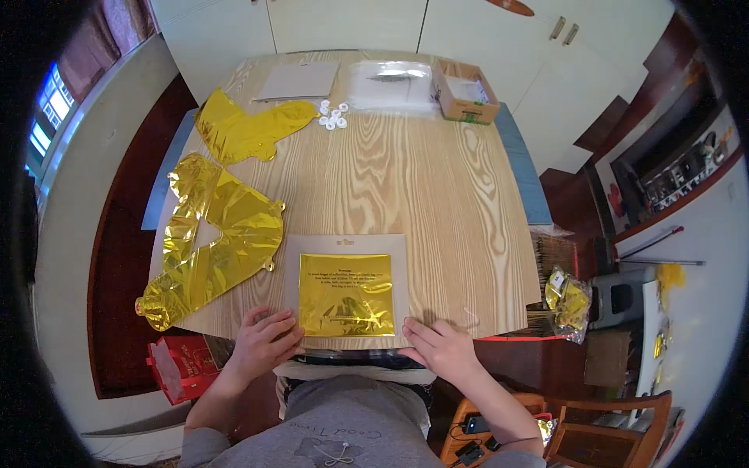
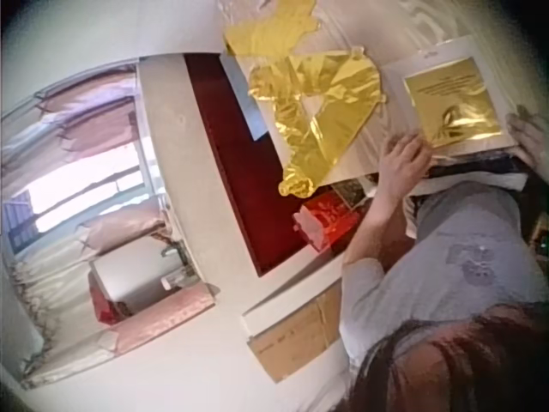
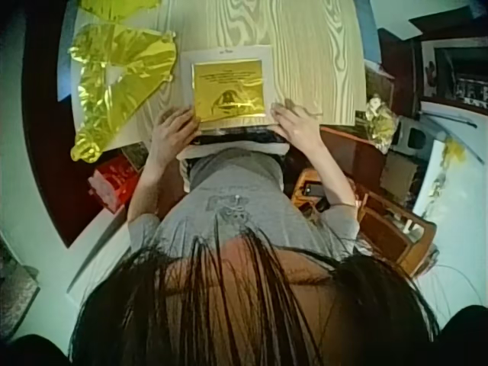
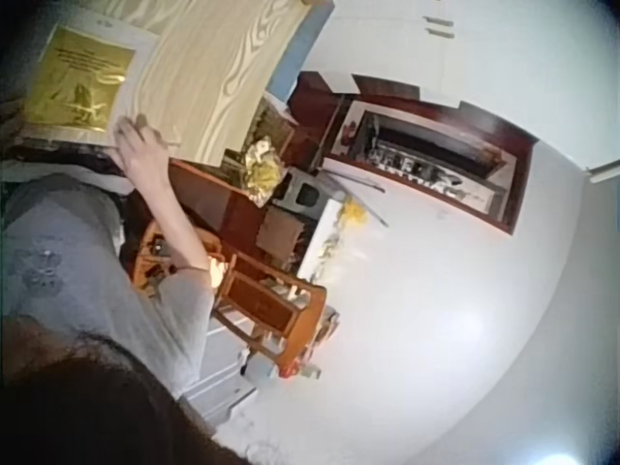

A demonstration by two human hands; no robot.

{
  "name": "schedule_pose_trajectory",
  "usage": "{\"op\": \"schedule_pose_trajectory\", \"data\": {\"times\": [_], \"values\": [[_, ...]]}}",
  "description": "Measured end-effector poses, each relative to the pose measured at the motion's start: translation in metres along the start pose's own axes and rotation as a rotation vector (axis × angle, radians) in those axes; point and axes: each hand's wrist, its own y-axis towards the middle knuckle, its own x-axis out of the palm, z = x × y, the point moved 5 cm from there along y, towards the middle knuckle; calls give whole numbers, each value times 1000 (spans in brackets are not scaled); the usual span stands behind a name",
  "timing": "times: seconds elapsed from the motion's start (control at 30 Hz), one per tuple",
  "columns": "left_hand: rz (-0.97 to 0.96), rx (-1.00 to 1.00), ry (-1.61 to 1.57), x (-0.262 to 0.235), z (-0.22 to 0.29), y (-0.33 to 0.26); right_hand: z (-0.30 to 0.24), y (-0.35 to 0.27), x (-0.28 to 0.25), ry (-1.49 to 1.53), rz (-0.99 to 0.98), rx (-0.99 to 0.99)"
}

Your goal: Wrapping cardboard inserts with gold foil sheets.

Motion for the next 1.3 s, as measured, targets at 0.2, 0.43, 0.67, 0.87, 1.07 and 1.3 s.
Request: {"op": "schedule_pose_trajectory", "data": {"times": [0.2, 0.43, 0.67, 0.87, 1.07, 1.3], "values": [[84, -107, -103, 5, -4, -9, -7, -6, 5, -5, 161, 88], [169, -240, -177, 6, -4, -8, -12, -10, 13, 64, 312, 240], [274, -349, -177, 3, 3, -2, -17, -2, 13, 93, 353, 295], [326, -400, -93, 11, 8, 2, -17, 7, 9, 122, 358, 354], [323, -443, -39, 13, 11, 5, -14, 11, 9, 165, 246, 452], [307, -538, -79, 15, 10, 3, -11, 6, 11, 164, 206, 551]]}}
